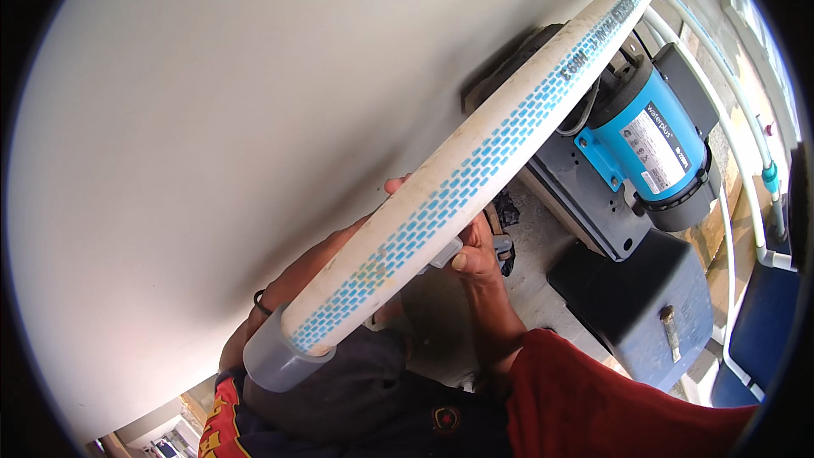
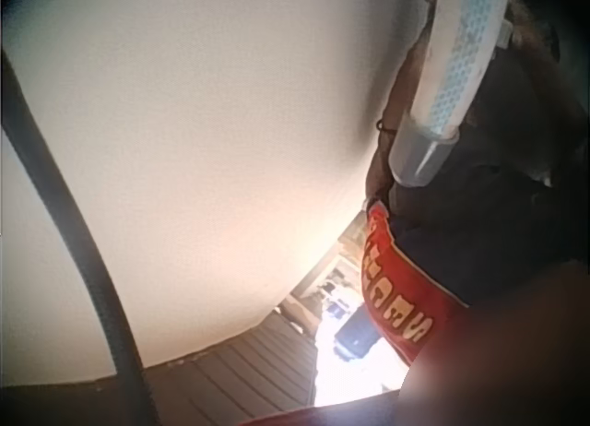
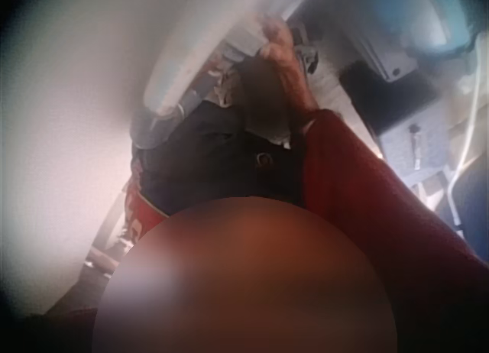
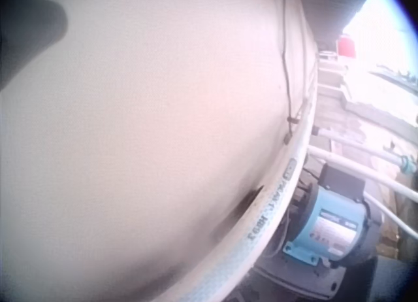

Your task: The person disassembles a plumbing union fitting, removes a rubber gasket, and reassembles the connection by hand. They repeatedly tighten and loosen the fitting to check the seal.

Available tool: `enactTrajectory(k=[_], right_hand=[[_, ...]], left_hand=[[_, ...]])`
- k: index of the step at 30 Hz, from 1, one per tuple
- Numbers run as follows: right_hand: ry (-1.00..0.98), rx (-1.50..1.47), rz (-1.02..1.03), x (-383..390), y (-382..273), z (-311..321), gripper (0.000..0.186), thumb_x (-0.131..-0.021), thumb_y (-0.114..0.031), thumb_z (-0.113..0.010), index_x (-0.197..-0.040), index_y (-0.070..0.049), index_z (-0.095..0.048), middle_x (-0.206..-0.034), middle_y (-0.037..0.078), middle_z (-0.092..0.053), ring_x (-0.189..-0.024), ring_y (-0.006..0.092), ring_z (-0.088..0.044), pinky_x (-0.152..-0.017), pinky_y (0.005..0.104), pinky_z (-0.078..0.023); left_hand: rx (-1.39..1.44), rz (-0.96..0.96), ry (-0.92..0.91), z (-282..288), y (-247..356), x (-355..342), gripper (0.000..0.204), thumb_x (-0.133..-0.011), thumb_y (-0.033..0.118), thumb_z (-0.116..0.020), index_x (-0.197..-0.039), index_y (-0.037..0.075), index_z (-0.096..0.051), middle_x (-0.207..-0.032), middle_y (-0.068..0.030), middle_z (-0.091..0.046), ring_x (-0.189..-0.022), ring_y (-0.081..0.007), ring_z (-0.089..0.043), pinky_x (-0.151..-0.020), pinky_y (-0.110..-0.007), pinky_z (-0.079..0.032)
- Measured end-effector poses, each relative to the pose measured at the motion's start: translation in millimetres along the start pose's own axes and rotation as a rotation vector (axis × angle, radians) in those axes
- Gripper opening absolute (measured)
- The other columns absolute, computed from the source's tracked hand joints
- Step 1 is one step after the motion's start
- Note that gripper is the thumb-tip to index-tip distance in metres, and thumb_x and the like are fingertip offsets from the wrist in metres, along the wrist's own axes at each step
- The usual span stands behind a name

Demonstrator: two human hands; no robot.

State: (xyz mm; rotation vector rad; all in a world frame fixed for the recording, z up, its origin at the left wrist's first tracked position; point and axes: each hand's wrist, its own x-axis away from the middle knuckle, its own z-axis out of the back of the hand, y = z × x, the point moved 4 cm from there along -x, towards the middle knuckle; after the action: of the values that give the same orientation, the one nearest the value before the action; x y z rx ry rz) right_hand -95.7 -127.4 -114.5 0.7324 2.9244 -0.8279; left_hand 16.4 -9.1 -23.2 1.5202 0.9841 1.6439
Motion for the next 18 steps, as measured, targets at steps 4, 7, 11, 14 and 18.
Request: enactTrajectory(k=[4, 7, 11, 14, 18], right_hand=[[0.083, 0.124, 0.074, 8, -10, -6, 0.111, -0.065, -0.052, -0.087, -0.144, 0.005, -0.034, -0.139, 0.015, -0.049, -0.128, 0.0264, -0.049, -0.109, 0.0399, -0.036], [0.136, 0.215, 0.037, 11, -16, -7, 0.106, -0.067, -0.042, -0.089, -0.144, 0.005, -0.034, -0.139, 0.015, -0.048, -0.128, 0.0254, -0.048, -0.109, 0.0396, -0.035], [0.13, 0.133, 0.049, 12, -16, -9, 0.097, -0.069, -0.024, -0.089, -0.143, 0.004, -0.034, -0.138, 0.014, -0.049, -0.128, 0.0247, -0.048, -0.109, 0.0395, -0.036], [0.208, 0.199, 0.037, 12, -16, -6, 0.098, -0.061, -0.036, -0.091, -0.137, 0.004, -0.043, -0.126, 0.012, -0.059, -0.117, 0.0223, -0.058, -0.102, 0.0367, -0.044], [0.089, 0.102, -0.019, 12, -21, -6, 0.097, -0.065, -0.011, -0.088, -0.144, 0.004, -0.033, -0.14, 0.015, -0.048, -0.131, 0.026, -0.047, -0.111, 0.0401, -0.035]], left_hand=[[-0.069, -0.019, 0.006, 0, 2, -4, 0.052, -0.095, 0.031, -0.06, -0.134, 0.0, -0.046, -0.12, -0.0143, -0.059, -0.107, -0.0195, -0.06, -0.092, -0.033, -0.047], [-0.099, -0.035, 0.015, 0, 4, -6, 0.051, -0.095, 0.031, -0.06, -0.133, 0.0, -0.047, -0.119, -0.0142, -0.059, -0.107, -0.0194, -0.06, -0.092, -0.033, -0.046], [-0.128, -0.048, 0.017, 0, 4, -7, 0.05, -0.095, 0.03, -0.06, -0.133, 0.0, -0.047, -0.119, -0.0141, -0.06, -0.107, -0.0192, -0.06, -0.093, -0.033, -0.046], [-0.138, -0.055, 0.021, 0, 5, -6, 0.049, -0.095, 0.03, -0.06, -0.133, 0.0, -0.048, -0.118, -0.014, -0.06, -0.107, -0.0191, -0.06, -0.093, -0.033, -0.046], [-0.157, -0.061, 0.023, 0, 6, -6, 0.049, -0.095, 0.03, -0.06, -0.132, 0.0, -0.049, -0.118, -0.0139, -0.061, -0.107, -0.019, -0.06, -0.093, -0.033, -0.046]])
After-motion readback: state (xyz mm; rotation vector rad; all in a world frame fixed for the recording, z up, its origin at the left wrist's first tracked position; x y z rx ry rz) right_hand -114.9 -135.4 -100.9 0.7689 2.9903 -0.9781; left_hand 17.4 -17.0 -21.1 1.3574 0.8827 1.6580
